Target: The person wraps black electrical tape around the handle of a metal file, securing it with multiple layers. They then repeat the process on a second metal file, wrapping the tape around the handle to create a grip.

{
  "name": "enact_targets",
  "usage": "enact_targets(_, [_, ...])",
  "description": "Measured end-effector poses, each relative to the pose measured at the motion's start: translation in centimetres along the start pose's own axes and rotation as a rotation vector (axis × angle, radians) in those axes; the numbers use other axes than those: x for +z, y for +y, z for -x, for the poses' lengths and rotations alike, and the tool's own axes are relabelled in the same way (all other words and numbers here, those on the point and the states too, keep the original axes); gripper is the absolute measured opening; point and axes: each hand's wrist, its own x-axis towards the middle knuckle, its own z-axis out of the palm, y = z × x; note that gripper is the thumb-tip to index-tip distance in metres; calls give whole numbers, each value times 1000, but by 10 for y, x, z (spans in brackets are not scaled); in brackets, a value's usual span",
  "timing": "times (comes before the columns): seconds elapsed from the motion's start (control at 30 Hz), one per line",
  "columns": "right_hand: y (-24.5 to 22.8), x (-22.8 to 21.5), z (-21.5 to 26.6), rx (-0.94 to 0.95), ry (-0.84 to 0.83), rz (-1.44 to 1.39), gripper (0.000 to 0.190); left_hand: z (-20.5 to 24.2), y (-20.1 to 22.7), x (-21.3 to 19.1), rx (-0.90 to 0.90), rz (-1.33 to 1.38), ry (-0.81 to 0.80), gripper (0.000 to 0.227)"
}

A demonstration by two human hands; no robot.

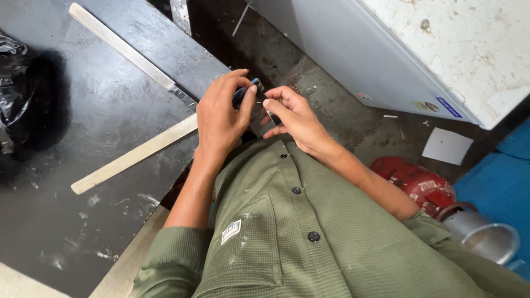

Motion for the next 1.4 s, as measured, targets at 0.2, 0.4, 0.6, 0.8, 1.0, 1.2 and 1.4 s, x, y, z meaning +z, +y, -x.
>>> enact_targets(0.2, [2,11,1,-85,74,43,30,-7,-13,7,-200,145,-53,15])
enact_targets(0.4, [0,14,-5,-114,127,116,28,-18,-32,14,-312,382,-82,17])
enact_targets(0.6, [-2,15,-10,-52,88,95,27,-21,-42,17,-388,406,-119,17])
enact_targets(0.8, [1,13,-11,-67,38,73,26,-26,-44,15,-392,406,-168,15])
enact_targets(1.0, [5,11,-12,-72,22,51,25,-25,-40,4,-309,318,-222,17])
enact_targets(1.2, [6,6,-13,-59,-9,46,26,-17,-27,-16,-222,396,-260,21])
enact_targets(1.4, [3,7,-5,12,-67,45,26,-15,-25,-18,-395,310,-337,22])
